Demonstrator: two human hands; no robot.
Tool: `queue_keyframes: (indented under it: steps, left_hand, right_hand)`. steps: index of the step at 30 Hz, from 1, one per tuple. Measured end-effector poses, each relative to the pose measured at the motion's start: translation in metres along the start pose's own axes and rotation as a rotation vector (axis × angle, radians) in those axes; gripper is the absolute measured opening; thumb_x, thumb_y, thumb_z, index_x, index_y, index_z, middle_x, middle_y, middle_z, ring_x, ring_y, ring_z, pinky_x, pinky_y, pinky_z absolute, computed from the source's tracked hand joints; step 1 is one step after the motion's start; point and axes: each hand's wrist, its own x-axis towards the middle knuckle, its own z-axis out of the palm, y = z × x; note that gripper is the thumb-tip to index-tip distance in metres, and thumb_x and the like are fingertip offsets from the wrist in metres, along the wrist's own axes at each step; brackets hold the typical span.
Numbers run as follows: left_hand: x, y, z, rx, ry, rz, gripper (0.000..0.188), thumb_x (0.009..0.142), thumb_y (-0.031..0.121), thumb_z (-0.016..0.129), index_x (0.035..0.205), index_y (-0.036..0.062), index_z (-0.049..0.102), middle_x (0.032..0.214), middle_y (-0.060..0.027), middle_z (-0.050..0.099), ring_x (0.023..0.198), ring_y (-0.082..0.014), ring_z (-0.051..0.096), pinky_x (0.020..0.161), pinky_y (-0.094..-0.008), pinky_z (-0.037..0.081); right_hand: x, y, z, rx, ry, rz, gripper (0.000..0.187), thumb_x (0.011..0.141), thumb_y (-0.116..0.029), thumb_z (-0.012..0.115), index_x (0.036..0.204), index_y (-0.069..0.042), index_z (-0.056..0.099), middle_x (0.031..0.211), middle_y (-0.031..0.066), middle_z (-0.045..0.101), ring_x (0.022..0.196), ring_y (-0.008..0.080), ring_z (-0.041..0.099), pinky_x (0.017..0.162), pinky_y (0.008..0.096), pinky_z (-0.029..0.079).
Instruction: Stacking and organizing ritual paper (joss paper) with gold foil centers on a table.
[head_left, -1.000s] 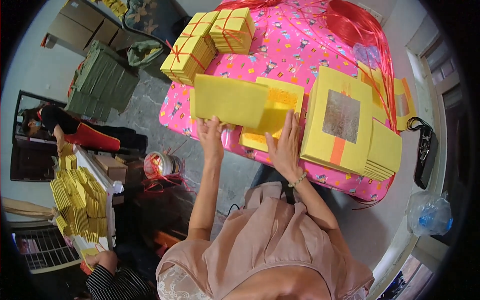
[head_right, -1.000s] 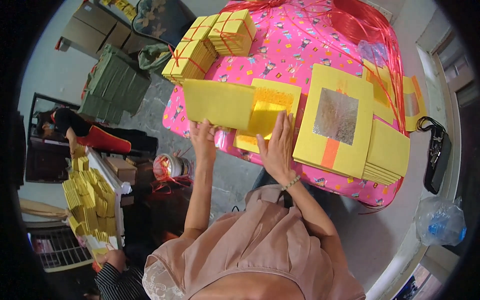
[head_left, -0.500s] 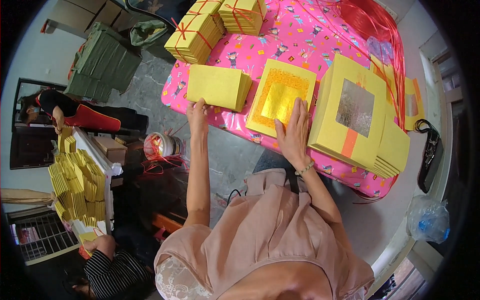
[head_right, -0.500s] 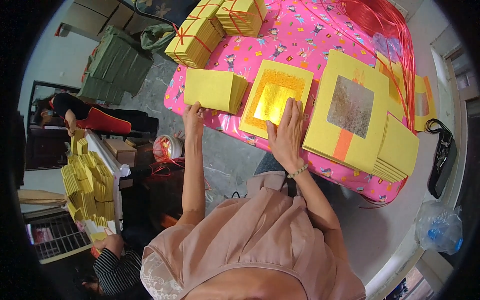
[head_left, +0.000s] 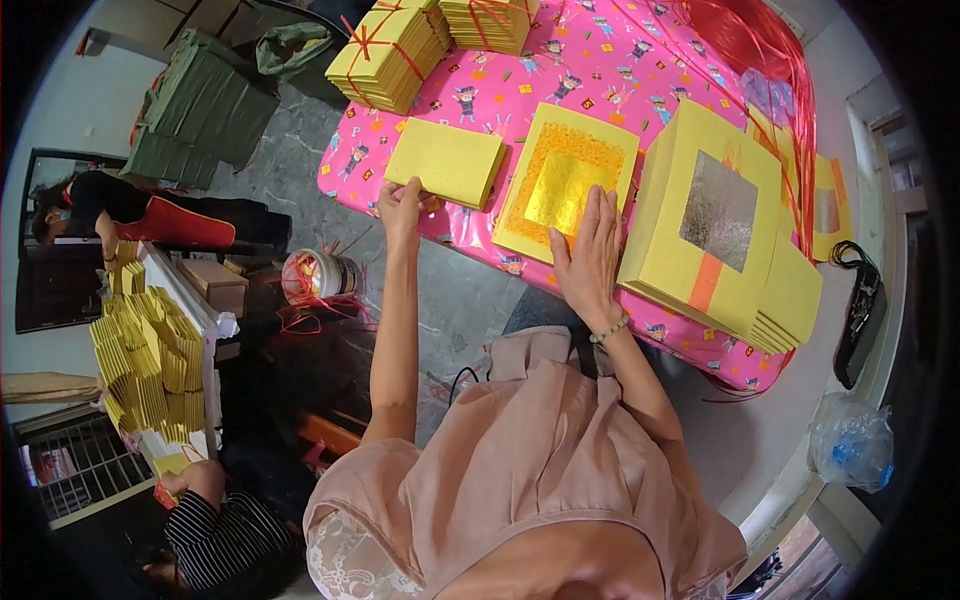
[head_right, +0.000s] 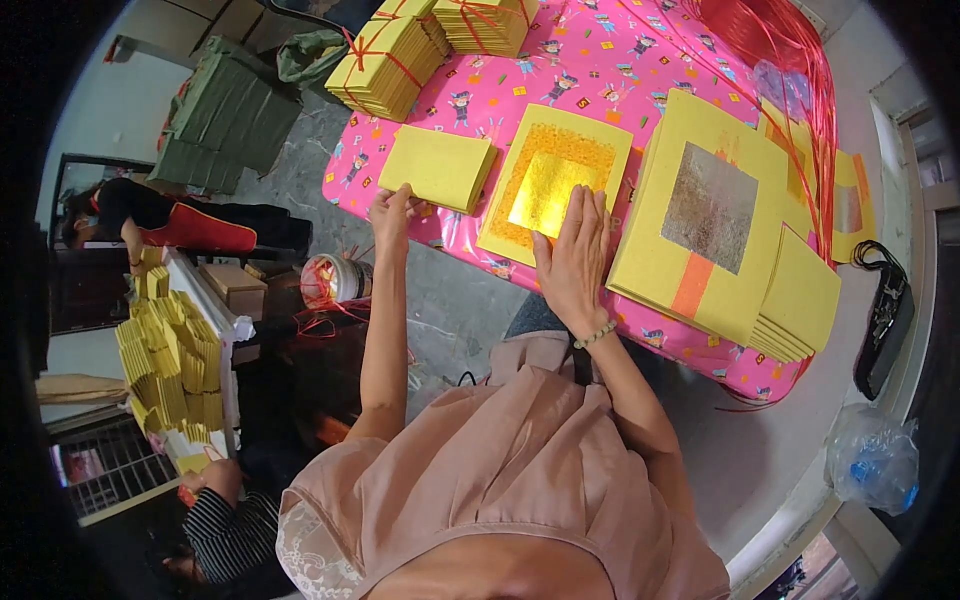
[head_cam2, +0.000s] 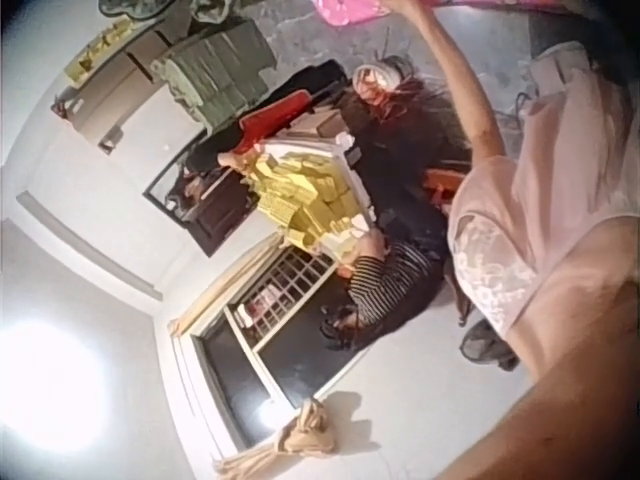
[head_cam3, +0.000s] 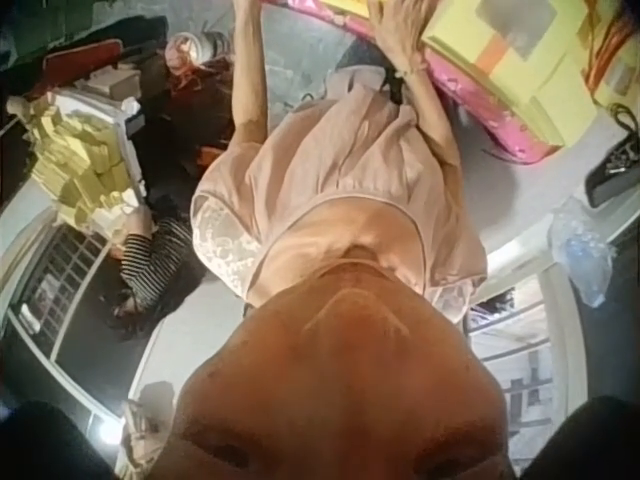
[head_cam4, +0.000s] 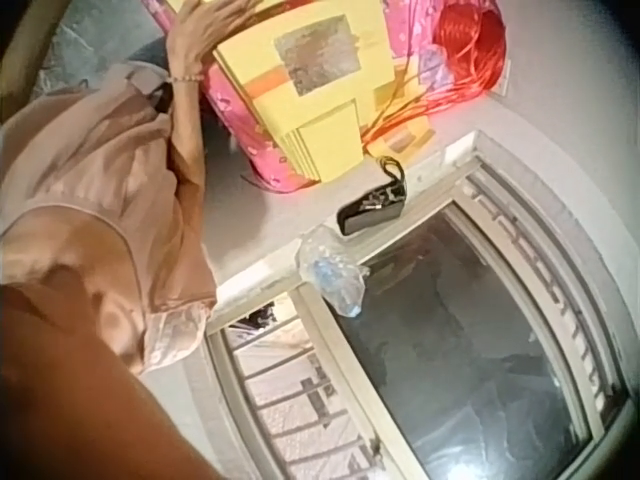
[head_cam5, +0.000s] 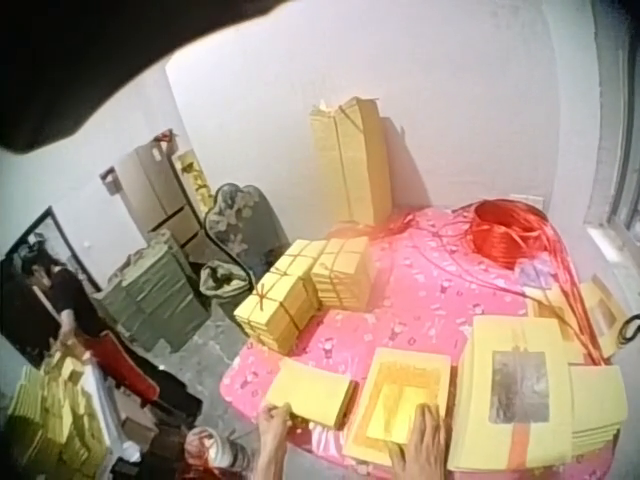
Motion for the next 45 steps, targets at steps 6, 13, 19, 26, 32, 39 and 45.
queue_keyframes:
  steps: [6, 13, 19, 26, 32, 39, 45]
  left_hand:
    - [-0.005, 0.002, 0.004, -0.002, -0.063, 0.009, 0.019, 0.090, 0.009, 0.064, 0.103, -0.0029, 0.056, 0.088, -0.0099, 0.066, 0.071, -0.0162, 0.067, 0.063, -0.0297, 0.060]
    - [0.000, -0.012, 0.006, 0.233, 0.153, 0.171, 0.037, 0.087, 0.012, 0.065, 0.114, -0.0048, 0.047, 0.071, -0.0044, 0.060, 0.059, -0.0122, 0.058, 0.055, -0.0273, 0.052]
    - [-0.006, -0.010, 0.007, 0.731, 0.235, 0.375, 0.061, 0.080, 0.019, 0.067, 0.126, -0.0106, 0.040, 0.101, -0.0235, 0.060, 0.096, -0.0331, 0.059, 0.089, -0.0441, 0.046]
    - [-0.012, 0.003, 0.019, 1.094, 0.210, 0.991, 0.043, 0.081, 0.005, 0.059, 0.124, 0.0061, 0.060, 0.111, -0.0227, 0.063, 0.104, -0.0379, 0.059, 0.095, -0.0440, 0.044]
    - [0.000, -0.008, 0.019, 0.908, -0.128, 0.790, 0.044, 0.080, -0.006, 0.054, 0.120, 0.0079, 0.063, 0.128, -0.0169, 0.060, 0.125, -0.0375, 0.051, 0.110, -0.0486, 0.032]
    - [-0.010, -0.014, 0.029, 1.006, -0.167, 0.731, 0.042, 0.096, 0.027, 0.049, 0.136, 0.0135, 0.054, 0.143, -0.0196, 0.047, 0.138, -0.0386, 0.036, 0.115, -0.0517, 0.022]
    - [-0.010, -0.019, 0.023, 1.215, -0.200, 0.811, 0.050, 0.099, 0.037, 0.046, 0.144, 0.0175, 0.046, 0.150, -0.0203, 0.037, 0.141, -0.0405, 0.028, 0.115, -0.0564, 0.018]
  right_hand:
    - [0.001, 0.001, -0.001, -0.023, -0.010, -0.005, 0.079, 0.091, -0.026, 0.062, 0.148, 0.008, 0.019, 0.148, 0.0274, 0.029, 0.143, 0.0418, 0.021, 0.118, 0.0516, 0.017]
    - [0.000, -0.001, 0.000, -0.024, -0.019, -0.003, 0.078, 0.091, -0.026, 0.061, 0.147, 0.008, 0.021, 0.147, 0.0277, 0.030, 0.143, 0.0420, 0.021, 0.118, 0.0520, 0.016]
    - [0.000, 0.001, -0.001, -0.038, -0.030, -0.026, 0.075, 0.092, -0.026, 0.060, 0.146, 0.008, 0.023, 0.147, 0.0264, 0.031, 0.143, 0.0431, 0.021, 0.117, 0.0543, 0.017]
    - [-0.004, 0.004, -0.016, -0.002, -0.117, -0.056, 0.060, 0.092, -0.028, 0.062, 0.136, 0.007, 0.042, 0.143, 0.0263, 0.035, 0.140, 0.0448, 0.025, 0.116, 0.0551, 0.020]
    - [-0.012, -0.006, -0.033, 0.040, -0.218, -0.098, 0.060, 0.088, -0.027, 0.067, 0.134, 0.005, 0.047, 0.143, 0.0249, 0.037, 0.140, 0.0442, 0.027, 0.115, 0.0530, 0.024]
    - [-0.014, -0.001, -0.034, -0.015, -0.293, -0.111, 0.062, 0.083, -0.016, 0.071, 0.137, 0.003, 0.046, 0.146, 0.0235, 0.035, 0.141, 0.0424, 0.028, 0.115, 0.0498, 0.028]
    - [-0.013, -0.004, -0.034, 0.004, -0.244, -0.114, 0.044, 0.087, -0.016, 0.068, 0.125, 0.001, 0.053, 0.145, 0.0255, 0.040, 0.138, 0.0413, 0.034, 0.113, 0.0471, 0.032]
